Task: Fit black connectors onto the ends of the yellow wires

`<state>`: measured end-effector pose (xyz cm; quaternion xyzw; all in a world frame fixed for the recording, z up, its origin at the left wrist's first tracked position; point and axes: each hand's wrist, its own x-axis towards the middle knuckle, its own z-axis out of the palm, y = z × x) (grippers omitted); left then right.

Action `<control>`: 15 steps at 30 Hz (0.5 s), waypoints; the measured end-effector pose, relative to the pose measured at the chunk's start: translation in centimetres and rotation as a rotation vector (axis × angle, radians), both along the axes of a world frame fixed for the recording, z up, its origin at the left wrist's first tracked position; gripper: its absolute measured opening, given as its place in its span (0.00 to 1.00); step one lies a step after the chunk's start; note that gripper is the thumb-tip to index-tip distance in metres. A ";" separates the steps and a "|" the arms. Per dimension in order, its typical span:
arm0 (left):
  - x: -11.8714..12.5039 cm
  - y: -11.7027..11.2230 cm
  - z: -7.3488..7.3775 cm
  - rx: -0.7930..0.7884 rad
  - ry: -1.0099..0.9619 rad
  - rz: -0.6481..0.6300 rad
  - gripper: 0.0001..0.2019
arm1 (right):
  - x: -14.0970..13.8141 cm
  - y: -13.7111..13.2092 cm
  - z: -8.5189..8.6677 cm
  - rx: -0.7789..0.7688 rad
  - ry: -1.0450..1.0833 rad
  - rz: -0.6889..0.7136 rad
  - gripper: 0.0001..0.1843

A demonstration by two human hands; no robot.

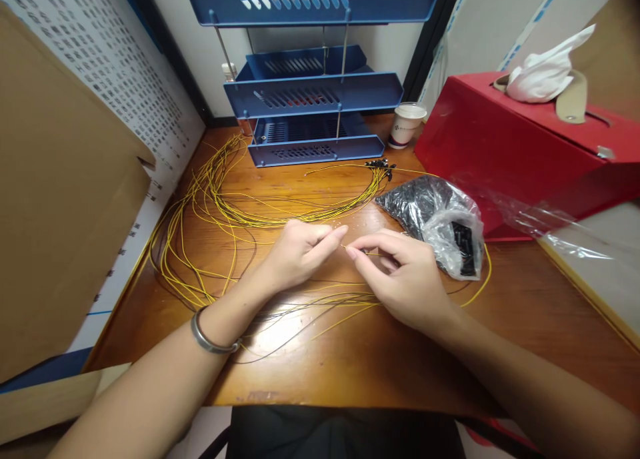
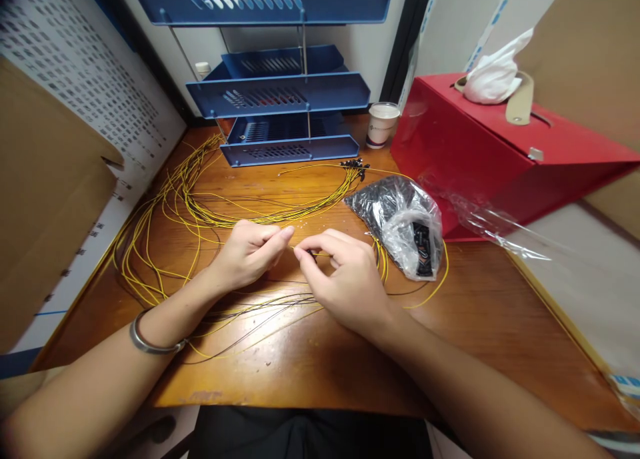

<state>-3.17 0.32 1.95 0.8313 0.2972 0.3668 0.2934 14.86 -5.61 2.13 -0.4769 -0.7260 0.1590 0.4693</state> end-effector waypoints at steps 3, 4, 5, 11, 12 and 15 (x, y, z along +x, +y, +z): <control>-0.1 0.1 -0.1 -0.077 -0.081 0.057 0.30 | 0.0 0.0 0.0 -0.014 0.018 -0.016 0.05; -0.2 0.2 -0.1 -0.100 -0.115 0.086 0.30 | 0.0 0.0 -0.1 -0.017 0.025 -0.027 0.05; -0.3 0.3 -0.3 -0.119 -0.145 0.112 0.29 | 0.0 0.0 -0.1 -0.019 0.030 -0.039 0.05; -0.8 0.4 -0.4 -0.078 -0.153 0.051 0.09 | 0.0 0.0 0.0 -0.031 0.045 -0.087 0.05; -0.8 0.3 -0.3 -0.041 -0.129 0.025 0.08 | 0.0 0.0 0.0 -0.032 0.046 -0.089 0.05; -0.7 0.1 0.0 0.049 -0.083 -0.015 0.06 | 0.0 0.1 0.0 -0.030 0.047 -0.098 0.05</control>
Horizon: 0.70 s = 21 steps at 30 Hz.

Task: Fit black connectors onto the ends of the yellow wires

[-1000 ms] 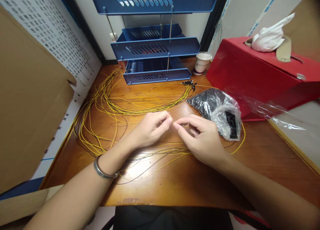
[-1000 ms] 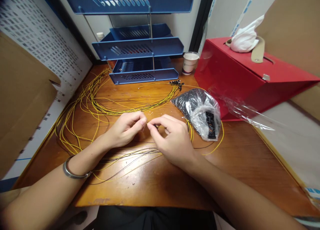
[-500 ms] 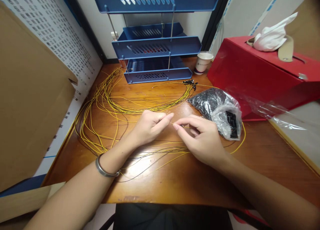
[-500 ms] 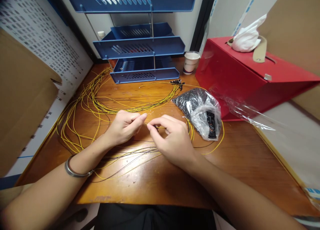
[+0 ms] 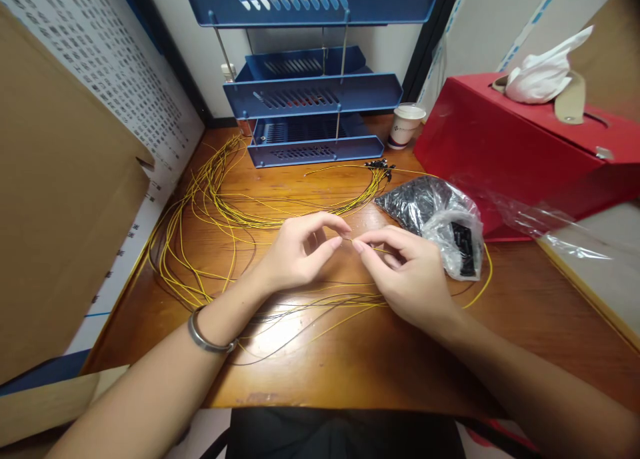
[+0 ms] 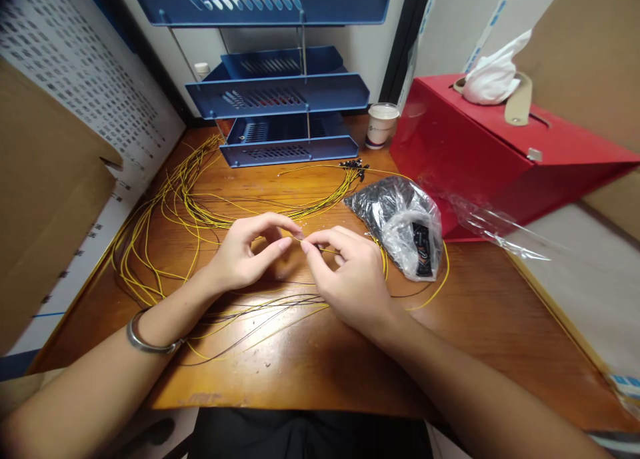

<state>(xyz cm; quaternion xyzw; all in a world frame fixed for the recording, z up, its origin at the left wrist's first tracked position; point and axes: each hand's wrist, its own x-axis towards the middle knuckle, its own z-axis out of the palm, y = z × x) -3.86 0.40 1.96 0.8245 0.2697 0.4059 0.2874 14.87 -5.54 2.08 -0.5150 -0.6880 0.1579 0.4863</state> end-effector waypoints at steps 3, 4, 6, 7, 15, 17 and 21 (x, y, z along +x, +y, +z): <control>0.2 -0.1 0.0 0.017 0.005 0.014 0.05 | 0.0 0.0 0.0 -0.003 0.005 0.000 0.05; 0.2 -0.1 0.0 0.014 0.005 0.025 0.05 | 0.0 0.0 0.0 -0.005 0.007 0.002 0.05; 0.3 -0.1 -0.1 -0.002 0.009 0.048 0.07 | 0.0 -0.1 0.0 -0.011 0.007 0.004 0.05; 0.3 -0.1 -0.1 -0.010 0.012 0.057 0.07 | 0.0 -0.1 0.0 -0.013 0.007 0.004 0.05; 0.4 -0.2 0.3 -0.060 0.067 0.040 0.08 | 0.0 -0.1 0.0 -0.027 -0.013 0.018 0.06; 0.4 -0.2 0.4 -0.062 0.068 0.038 0.08 | 0.0 -0.1 0.0 -0.029 -0.014 0.016 0.06; 0.5 -0.2 0.4 -0.059 0.070 0.022 0.10 | 0.0 -0.1 0.0 -0.026 -0.014 0.023 0.06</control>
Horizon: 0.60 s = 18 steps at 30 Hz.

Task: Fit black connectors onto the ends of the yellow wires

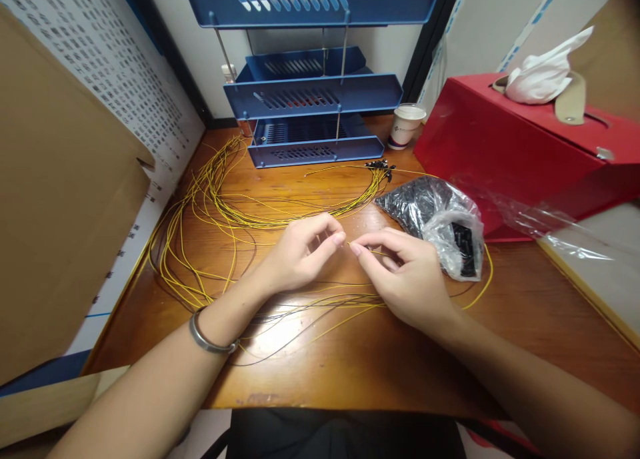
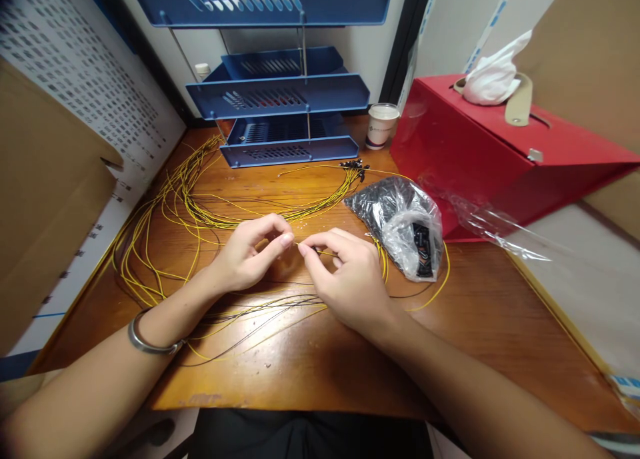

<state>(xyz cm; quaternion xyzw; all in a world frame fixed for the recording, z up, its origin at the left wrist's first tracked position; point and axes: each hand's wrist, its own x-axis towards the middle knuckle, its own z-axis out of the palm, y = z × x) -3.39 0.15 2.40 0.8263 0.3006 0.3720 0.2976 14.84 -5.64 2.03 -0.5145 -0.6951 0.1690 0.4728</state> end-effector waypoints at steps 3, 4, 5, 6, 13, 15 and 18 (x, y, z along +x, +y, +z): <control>0.0 0.0 0.0 0.003 0.000 -0.001 0.10 | 0.0 0.0 -0.1 0.003 -0.001 0.006 0.05; 0.1 0.0 0.0 0.006 -0.001 0.003 0.10 | 0.0 0.0 -0.1 0.006 -0.001 0.007 0.05; 0.1 0.0 -0.1 0.008 -0.003 0.009 0.10 | 0.0 0.1 -0.1 0.008 -0.001 0.007 0.05; 0.1 -0.1 -0.1 0.006 -0.004 0.013 0.10 | 0.0 0.1 -0.1 0.010 -0.003 0.008 0.05; 0.3 0.0 -0.1 -0.029 -0.006 0.021 0.14 | 0.1 0.1 0.1 0.008 -0.022 0.007 0.06; 0.3 0.1 -0.2 -0.014 -0.020 0.038 0.16 | 0.1 0.1 0.1 0.006 -0.019 0.011 0.06; 0.3 0.2 -0.3 -0.005 -0.053 0.091 0.18 | 0.1 0.1 0.0 0.006 -0.016 -0.001 0.06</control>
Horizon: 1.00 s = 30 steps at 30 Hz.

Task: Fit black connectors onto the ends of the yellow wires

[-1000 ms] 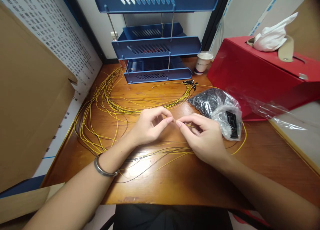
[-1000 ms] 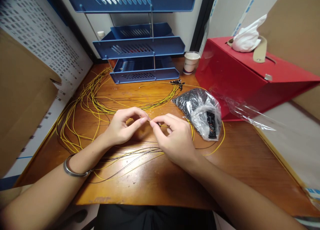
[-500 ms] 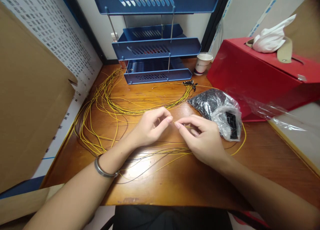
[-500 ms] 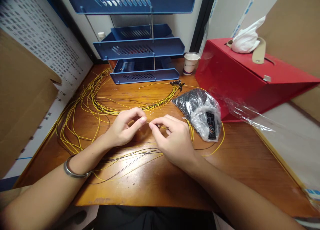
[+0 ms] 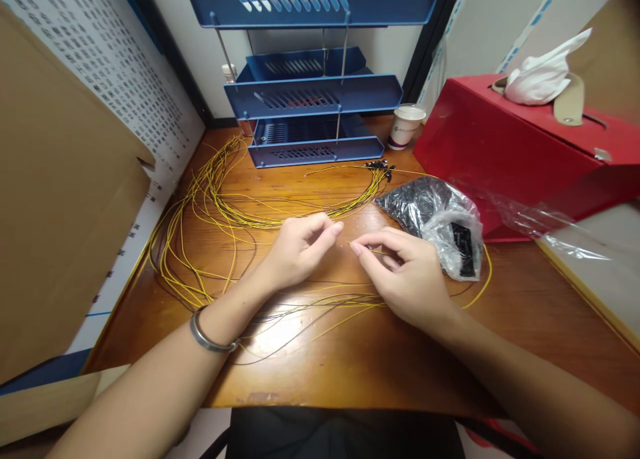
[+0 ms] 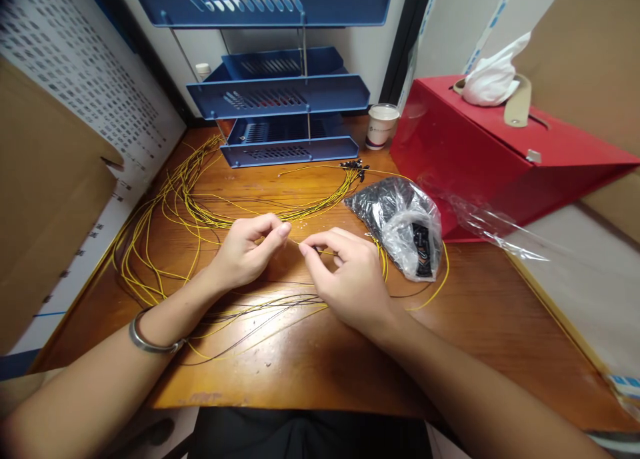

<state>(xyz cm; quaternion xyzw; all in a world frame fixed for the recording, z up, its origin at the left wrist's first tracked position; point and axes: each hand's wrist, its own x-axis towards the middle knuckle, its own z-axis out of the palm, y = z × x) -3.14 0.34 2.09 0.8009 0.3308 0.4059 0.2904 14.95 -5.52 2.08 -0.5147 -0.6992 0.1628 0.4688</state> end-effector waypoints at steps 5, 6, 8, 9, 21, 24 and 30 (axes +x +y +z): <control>-0.3 0.2 -0.3 -0.065 -0.036 0.033 0.17 | 0.0 0.0 0.2 0.000 0.011 -0.028 0.07; -0.3 0.2 -0.3 -0.069 -0.046 0.020 0.14 | 0.0 0.0 0.3 -0.001 0.016 -0.031 0.07; -0.4 0.1 -0.2 -0.047 -0.037 -0.013 0.08 | 0.0 0.0 0.3 -0.003 0.022 -0.035 0.07; -0.5 0.1 -0.1 -0.023 -0.019 -0.035 0.07 | 0.0 0.0 0.3 -0.002 0.024 -0.036 0.06; -0.3 -0.1 0.1 -0.010 0.036 -0.059 0.09 | -0.1 0.0 0.1 -0.004 0.015 -0.029 0.06; -0.3 -0.1 0.1 -0.016 0.047 -0.061 0.09 | -0.1 0.0 0.1 -0.006 0.010 -0.029 0.07; -0.3 -0.2 0.3 -0.022 0.053 -0.084 0.08 | 0.0 -0.1 0.1 0.003 0.012 -0.023 0.06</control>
